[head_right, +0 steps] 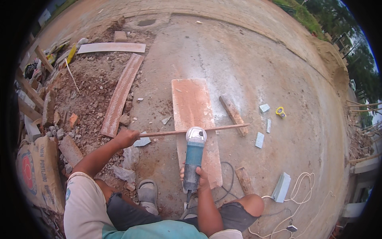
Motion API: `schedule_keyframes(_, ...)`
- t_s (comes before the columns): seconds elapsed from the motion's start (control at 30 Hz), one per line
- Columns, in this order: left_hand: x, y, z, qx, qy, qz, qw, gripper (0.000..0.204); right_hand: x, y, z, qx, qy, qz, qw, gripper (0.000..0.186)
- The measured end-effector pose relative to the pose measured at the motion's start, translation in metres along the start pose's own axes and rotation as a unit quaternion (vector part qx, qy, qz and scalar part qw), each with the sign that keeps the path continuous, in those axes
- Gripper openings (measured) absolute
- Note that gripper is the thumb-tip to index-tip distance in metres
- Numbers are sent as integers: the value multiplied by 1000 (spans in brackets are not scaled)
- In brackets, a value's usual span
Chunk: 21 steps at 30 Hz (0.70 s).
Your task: The person uses an angle grinder to cut along a marked line on a stone tile, then picks up and turns the tile pieces.
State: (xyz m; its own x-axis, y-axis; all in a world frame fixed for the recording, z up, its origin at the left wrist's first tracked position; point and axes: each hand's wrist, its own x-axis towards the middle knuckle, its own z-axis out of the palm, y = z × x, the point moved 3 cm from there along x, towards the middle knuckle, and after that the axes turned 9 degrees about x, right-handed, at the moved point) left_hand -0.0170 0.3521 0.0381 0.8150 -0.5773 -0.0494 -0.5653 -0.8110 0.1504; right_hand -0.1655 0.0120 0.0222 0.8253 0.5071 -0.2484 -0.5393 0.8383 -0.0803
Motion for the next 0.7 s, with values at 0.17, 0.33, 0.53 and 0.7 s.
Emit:
schedule_keyframes(0.17,-6,-5,-5,9,-4,-4,1000,17,-3,-9,4,-11,9,-37,999,81)
schedule_keyframes(0.33,-18,-14,-6,31,-26,-33,999,17,-6,-16,4,-35,28,-52,998,82)
schedule_keyframes(0.53,-35,-22,-15,28,-24,-36,999,13,-7,-23,-1,-20,-1,-58,998,78)
schedule_keyframes(0.7,-44,-30,-14,40,-14,-47,998,13,-3,-13,2,-21,7,-33,999,81)
